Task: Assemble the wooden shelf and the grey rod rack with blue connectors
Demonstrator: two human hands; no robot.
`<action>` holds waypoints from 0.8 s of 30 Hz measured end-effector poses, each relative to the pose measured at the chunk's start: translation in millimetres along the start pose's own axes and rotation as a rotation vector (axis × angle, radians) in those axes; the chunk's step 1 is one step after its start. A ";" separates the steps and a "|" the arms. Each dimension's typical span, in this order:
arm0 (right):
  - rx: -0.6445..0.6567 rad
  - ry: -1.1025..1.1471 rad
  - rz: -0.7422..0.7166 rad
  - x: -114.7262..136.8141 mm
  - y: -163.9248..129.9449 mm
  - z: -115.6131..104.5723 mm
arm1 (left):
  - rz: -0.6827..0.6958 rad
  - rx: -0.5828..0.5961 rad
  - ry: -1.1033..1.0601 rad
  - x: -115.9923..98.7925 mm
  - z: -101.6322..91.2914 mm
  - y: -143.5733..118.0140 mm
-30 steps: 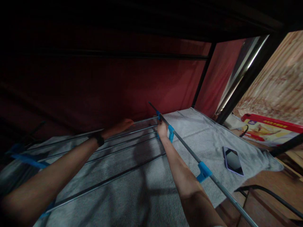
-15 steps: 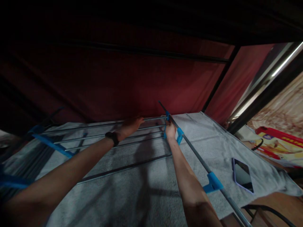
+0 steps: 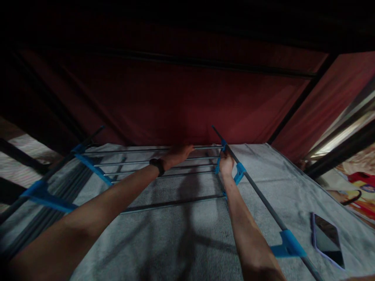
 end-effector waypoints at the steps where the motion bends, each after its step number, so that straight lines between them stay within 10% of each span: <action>1: -0.001 -0.003 0.013 0.1 0.1 -0.1 | 0.006 -0.010 0.001 0.9 0.7 0.5; 16: -0.006 0.027 0.000 -4.0 1.5 -2.2 | 0.082 -0.024 -0.020 -11.5 -17.2 -9.7; 24: 0.007 0.042 0.010 -8.5 3.8 -2.3 | 0.039 -0.011 0.089 17.5 -98.2 -47.6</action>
Point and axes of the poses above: each hand's wrist, its own y-axis towards the middle knuckle, its own z-axis out of the palm, x = y × z, the point moved 1 cm from there along y, towards the middle knuckle, and after that the axes turned 6 degrees about -y, right-handed, at the moved point
